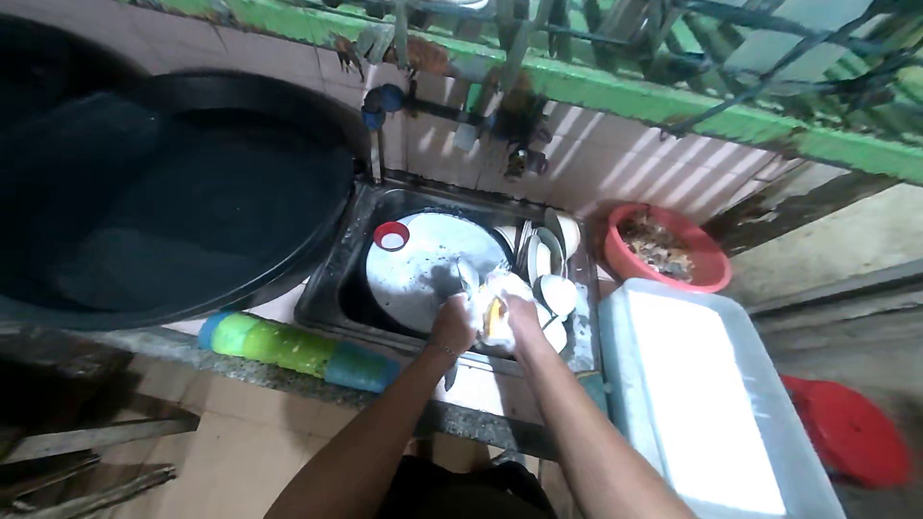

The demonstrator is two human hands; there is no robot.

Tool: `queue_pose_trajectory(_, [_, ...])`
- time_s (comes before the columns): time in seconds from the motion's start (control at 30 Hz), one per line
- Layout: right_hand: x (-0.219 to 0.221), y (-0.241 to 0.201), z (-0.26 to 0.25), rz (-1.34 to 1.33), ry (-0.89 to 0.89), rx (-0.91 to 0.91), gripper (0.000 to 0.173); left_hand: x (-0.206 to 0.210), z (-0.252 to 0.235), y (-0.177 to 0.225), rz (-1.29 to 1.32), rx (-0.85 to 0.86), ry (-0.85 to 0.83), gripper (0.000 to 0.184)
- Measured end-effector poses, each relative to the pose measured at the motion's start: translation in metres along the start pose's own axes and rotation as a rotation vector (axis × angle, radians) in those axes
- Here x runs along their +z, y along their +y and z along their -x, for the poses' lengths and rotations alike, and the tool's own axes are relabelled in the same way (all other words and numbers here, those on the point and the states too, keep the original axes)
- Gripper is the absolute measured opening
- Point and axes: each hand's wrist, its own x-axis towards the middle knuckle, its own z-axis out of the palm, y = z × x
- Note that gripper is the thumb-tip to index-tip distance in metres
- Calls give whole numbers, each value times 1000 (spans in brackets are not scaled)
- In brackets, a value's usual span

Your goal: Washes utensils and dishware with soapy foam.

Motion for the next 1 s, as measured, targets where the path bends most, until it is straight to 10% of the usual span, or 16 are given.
queue_pose_trajectory(0.6, [-1,-4,-101,796,-266,-176,37,-31,-18,-22,-154,87,-77,28])
queue_pose_trajectory(0.77, [-3,-1,-104,114,-200,-77,38,-31,-14,-14,509,-65,-97,29])
queue_pose_trajectory(0.87, [10,9,-75,-421,-368,36,40,-20,-27,-15,486,14,-43,31])
queue_pose_trajectory(1.0, [17,7,-64,-248,-150,52,31,-9,-30,-13,183,46,27,35])
